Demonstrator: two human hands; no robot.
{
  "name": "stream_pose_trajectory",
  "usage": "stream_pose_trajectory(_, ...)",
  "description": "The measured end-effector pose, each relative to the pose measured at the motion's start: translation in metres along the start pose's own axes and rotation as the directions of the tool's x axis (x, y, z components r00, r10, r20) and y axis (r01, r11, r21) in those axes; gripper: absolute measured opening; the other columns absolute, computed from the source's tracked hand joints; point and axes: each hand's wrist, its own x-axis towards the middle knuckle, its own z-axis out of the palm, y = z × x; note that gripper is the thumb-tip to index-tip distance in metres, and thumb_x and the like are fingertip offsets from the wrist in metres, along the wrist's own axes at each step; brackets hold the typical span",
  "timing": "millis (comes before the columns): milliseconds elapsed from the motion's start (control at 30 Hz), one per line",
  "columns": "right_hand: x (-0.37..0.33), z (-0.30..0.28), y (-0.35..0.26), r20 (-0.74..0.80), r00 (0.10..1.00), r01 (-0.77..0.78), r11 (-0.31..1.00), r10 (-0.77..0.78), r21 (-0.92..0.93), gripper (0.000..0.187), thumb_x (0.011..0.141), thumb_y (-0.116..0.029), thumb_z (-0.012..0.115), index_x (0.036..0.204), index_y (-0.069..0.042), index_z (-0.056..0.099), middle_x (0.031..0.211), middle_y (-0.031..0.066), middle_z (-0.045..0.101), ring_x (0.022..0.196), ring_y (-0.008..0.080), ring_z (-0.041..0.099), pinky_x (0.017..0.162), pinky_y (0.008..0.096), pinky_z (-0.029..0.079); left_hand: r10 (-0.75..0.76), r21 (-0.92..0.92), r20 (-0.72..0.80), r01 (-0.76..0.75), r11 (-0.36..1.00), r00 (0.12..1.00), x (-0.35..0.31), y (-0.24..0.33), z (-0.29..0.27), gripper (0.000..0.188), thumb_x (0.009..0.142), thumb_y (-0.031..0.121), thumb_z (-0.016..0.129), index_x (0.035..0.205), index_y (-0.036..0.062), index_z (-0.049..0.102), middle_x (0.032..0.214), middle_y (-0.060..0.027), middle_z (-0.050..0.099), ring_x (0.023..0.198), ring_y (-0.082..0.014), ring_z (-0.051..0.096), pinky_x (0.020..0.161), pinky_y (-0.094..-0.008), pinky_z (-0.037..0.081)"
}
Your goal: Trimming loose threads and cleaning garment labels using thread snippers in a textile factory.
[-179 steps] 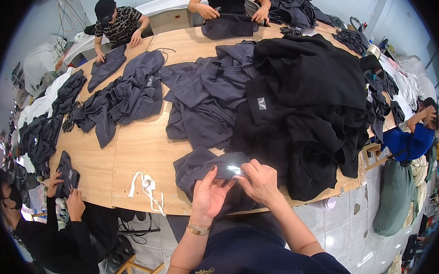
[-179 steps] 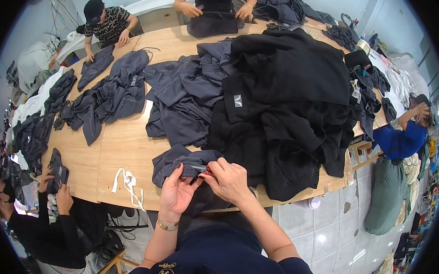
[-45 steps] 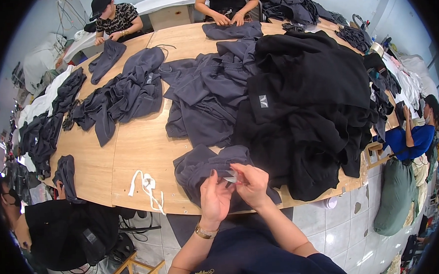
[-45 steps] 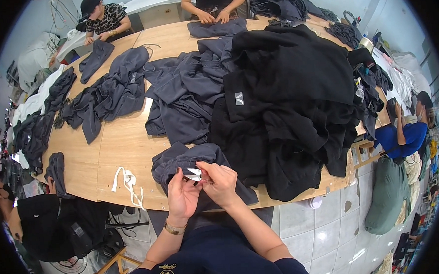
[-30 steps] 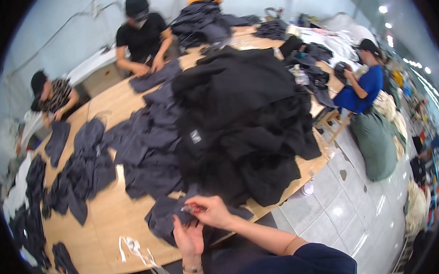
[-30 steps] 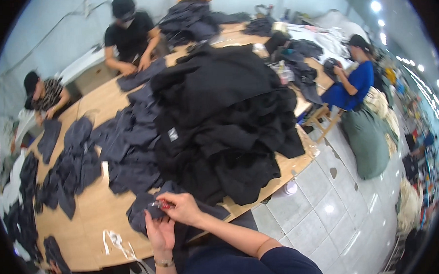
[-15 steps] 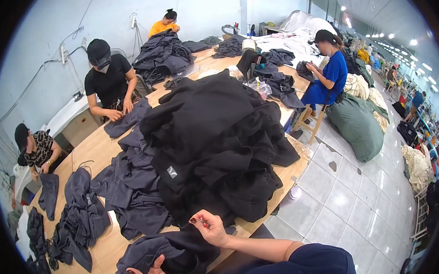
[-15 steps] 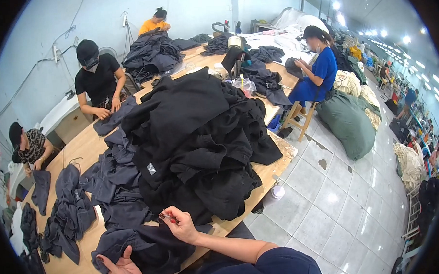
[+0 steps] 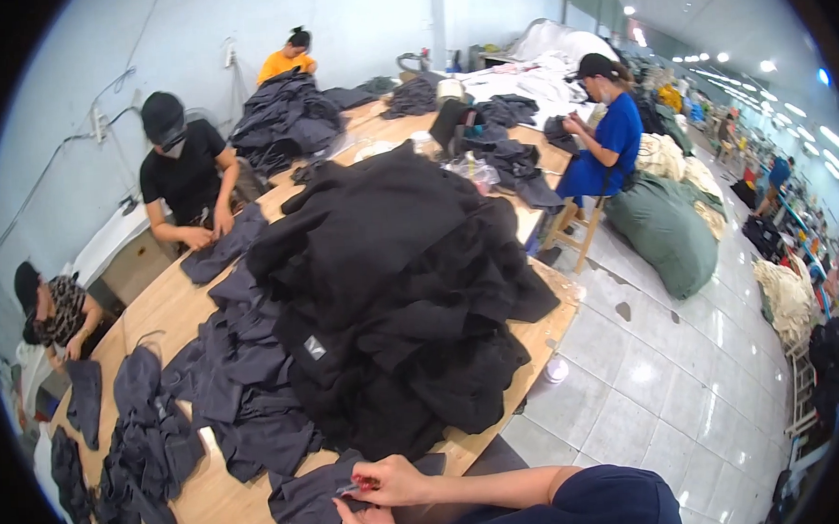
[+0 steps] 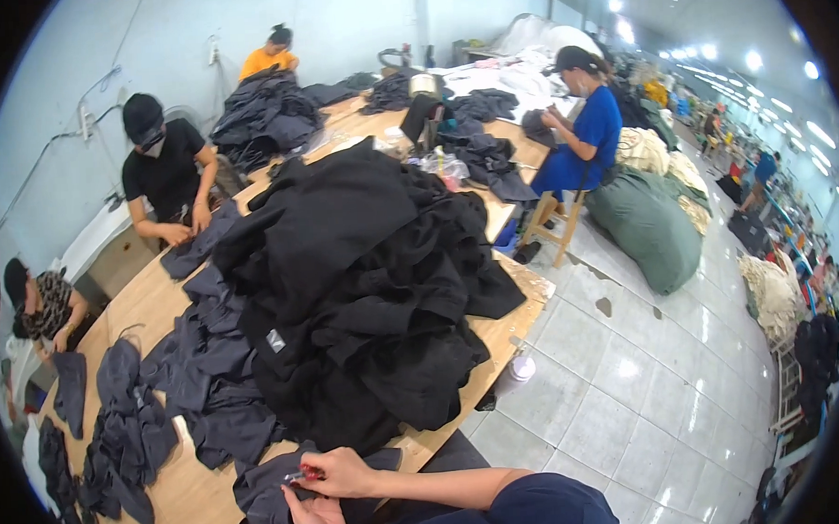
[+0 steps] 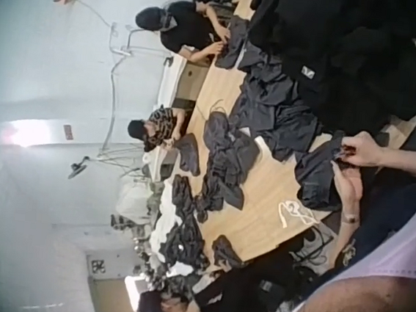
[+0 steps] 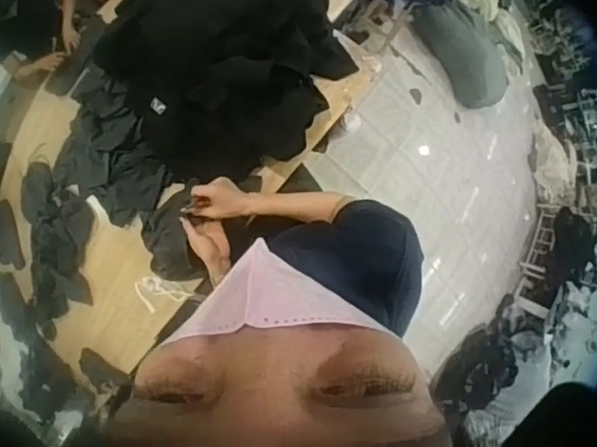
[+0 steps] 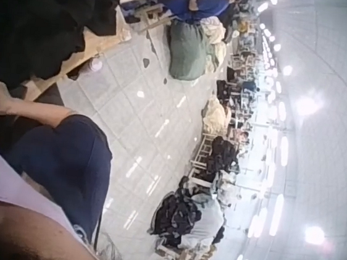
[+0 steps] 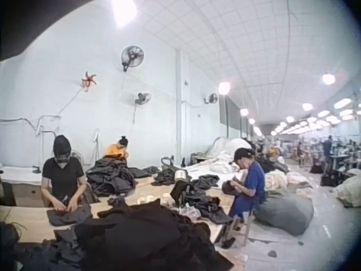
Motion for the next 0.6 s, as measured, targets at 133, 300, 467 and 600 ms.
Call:
stream_pose_trajectory(133,-0.003,0.014,0.014,0.041,0.998,0.052,0.999,-0.052,0.007,0.015,0.071,-0.01,0.065,0.08,-0.007,0.054,0.063,0.0119,0.057,0.061,0.029,0.061,0.052,0.0335,0.046,0.094,0.103,-0.044,-0.089,0.991,0.995,-0.003,0.009,0.001,0.046,0.098,0.035,0.03,0.125,-0.0008,0.04,0.127,-0.0135,0.045,0.118,-0.0254,0.041,0.104,-0.0374,0.029)
stream_pose_trajectory(300,0.005,-0.003,-0.001,0.168,0.979,-0.157,0.949,0.114,0.273,0.01,0.082,-0.008,0.057,0.077,-0.003,0.049,0.06,0.0077,0.054,0.06,0.0213,0.063,0.05,0.0291,0.042,0.268,0.175,-0.108,-0.247,0.953,0.957,0.002,0.013,0.009,0.047,0.097,0.032,0.035,0.118,-0.008,0.047,0.118,-0.0188,0.052,0.105,-0.0287,0.05,0.099,-0.0402,0.037)
stream_pose_trajectory(467,0.001,-0.005,0.03,0.041,0.959,-0.258,0.802,0.281,0.539,0.019,0.09,-0.015,0.054,0.08,0.001,0.051,0.066,-0.0029,0.047,0.064,0.0031,0.038,0.055,0.0219,0.033,0.576,0.471,-0.186,-0.443,0.763,0.796,0.042,-0.008,-0.037,0.049,0.096,0.034,0.039,0.09,-0.0102,0.06,0.085,-0.0244,0.062,0.066,-0.0278,0.054,0.076,-0.0384,0.052)
stream_pose_trajectory(600,0.012,0.014,0.025,0.079,0.96,-0.258,0.733,0.27,0.63,0.018,0.092,-0.014,0.052,0.092,0.003,0.058,0.078,-0.0022,0.056,0.077,0.0023,0.048,0.068,0.0197,0.041,0.706,0.936,0.006,-0.252,0.245,0.708,0.049,0.003,-0.076,0.039,0.094,0.033,0.045,0.1,-0.0022,0.06,0.091,-0.026,0.062,0.066,-0.0312,0.055,0.073,-0.0385,0.053)
